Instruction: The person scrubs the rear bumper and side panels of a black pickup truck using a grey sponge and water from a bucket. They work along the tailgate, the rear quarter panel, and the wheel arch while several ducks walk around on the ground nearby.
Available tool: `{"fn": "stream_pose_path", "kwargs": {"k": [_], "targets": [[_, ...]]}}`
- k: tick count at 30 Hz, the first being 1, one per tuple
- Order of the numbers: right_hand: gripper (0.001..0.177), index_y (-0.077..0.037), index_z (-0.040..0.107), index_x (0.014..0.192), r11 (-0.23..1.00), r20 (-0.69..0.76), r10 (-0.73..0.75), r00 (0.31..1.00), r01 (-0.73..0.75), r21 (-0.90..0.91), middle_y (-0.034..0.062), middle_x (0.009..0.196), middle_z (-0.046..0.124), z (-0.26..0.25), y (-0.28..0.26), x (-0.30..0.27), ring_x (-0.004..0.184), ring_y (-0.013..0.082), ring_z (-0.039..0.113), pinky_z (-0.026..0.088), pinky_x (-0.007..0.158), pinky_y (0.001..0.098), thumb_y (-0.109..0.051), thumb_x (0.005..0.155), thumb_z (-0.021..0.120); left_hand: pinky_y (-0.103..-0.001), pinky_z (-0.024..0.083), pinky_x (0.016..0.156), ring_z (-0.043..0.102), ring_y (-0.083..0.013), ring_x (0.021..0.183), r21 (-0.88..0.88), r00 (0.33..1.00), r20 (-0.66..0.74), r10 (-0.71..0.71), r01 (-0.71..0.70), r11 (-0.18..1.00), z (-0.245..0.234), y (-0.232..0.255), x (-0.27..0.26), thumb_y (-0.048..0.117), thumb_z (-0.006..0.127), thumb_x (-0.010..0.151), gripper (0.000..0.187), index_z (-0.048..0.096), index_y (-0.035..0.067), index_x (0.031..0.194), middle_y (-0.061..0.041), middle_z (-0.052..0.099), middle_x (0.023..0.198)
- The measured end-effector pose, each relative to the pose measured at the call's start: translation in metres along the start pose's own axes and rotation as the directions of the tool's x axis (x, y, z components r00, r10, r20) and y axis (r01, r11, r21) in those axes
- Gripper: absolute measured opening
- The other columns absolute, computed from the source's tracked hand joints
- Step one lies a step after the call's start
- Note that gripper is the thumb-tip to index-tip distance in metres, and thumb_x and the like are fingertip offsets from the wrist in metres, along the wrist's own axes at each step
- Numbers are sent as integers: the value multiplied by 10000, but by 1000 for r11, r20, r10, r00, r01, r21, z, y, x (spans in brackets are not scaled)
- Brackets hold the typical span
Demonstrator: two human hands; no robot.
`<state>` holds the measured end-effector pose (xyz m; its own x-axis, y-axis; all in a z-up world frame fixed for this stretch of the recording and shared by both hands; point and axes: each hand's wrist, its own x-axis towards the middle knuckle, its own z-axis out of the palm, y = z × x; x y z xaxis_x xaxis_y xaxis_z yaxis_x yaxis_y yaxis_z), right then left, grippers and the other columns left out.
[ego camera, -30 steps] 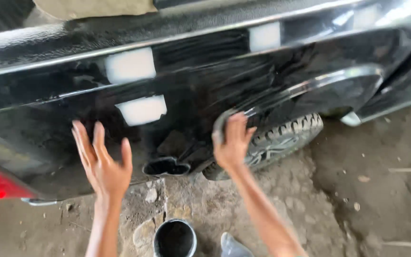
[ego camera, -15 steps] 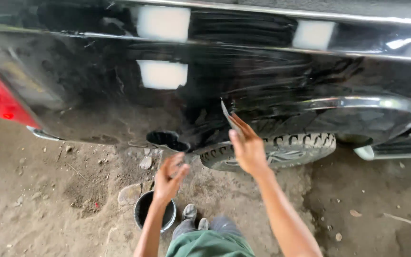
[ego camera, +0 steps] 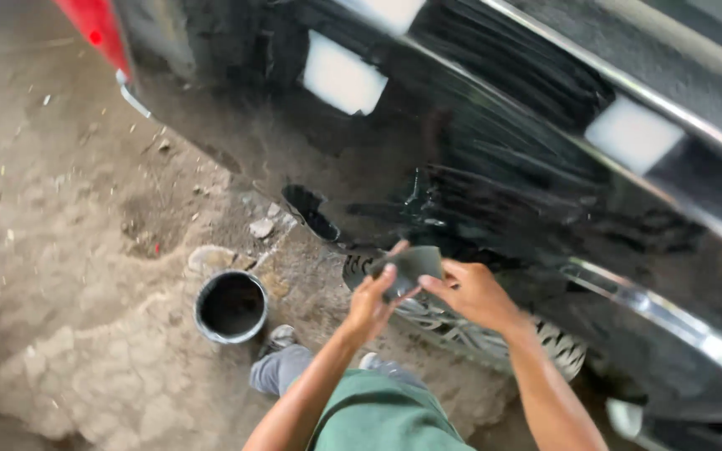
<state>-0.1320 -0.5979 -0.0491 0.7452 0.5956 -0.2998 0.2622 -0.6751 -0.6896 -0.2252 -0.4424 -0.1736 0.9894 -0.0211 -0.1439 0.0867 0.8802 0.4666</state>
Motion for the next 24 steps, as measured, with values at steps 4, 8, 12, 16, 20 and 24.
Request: {"fn": "stream_pose_path", "kwargs": {"k": [4,8,12,16,20,24], "targets": [[399,-42,716,1207,936,-136,-314,940,281,-213,101,1061,786,-90,-11,-35,988,182,754,563,867,336,-279,888,742,-497,444,1100,521,-224,1333,29,925,-263,275,-277,960,6,33,25,334,517,1016,650,306,182,1612,-17,474,1547],[196,-28,744,1169,806,-374,-553,744,366,-464,113,1103,758,-117,12,-40,955,219,740,578,845,316,-149,1015,732,-576,302,1236,392,-399,1474,896,649,-75,757,-290,337,86,-27,59,261,401,1079,665,167,-10,1639,-237,310,1652],[81,-52,767,1121,575,-317,-786,531,440,-690,81,991,758,-119,46,-17,810,209,726,576,735,286,-93,1050,765,-669,182,1171,134,-641,1464,992,518,59,853,-123,7,135,-63,87,187,528,925,825,91,-192,1514,-487,90,1556],[61,-63,787,1069,444,-242,-866,438,448,-776,60,951,757,-118,59,-9,831,230,731,565,674,293,-81,1011,787,-674,301,1168,192,-652,1460,852,496,-88,864,486,-192,-8,-26,168,118,401,1038,448,353,-46,1452,-505,62,1546],[89,-71,797,1047,385,-217,-895,390,428,-818,51,919,758,-117,57,-3,751,219,718,553,658,294,-105,974,759,-653,325,1143,211,-623,1464,943,483,-150,863,333,-23,62,-17,145,189,349,1064,466,344,-124,1410,-474,138,1557],[100,-76,805,1060,379,-216,-894,393,405,-832,48,897,740,-120,62,-4,732,231,705,538,652,304,-102,975,760,-642,296,1131,240,-594,1437,992,518,-39,855,126,-31,120,-44,93,256,419,1032,684,225,-257,1442,-462,185,1542]]}}
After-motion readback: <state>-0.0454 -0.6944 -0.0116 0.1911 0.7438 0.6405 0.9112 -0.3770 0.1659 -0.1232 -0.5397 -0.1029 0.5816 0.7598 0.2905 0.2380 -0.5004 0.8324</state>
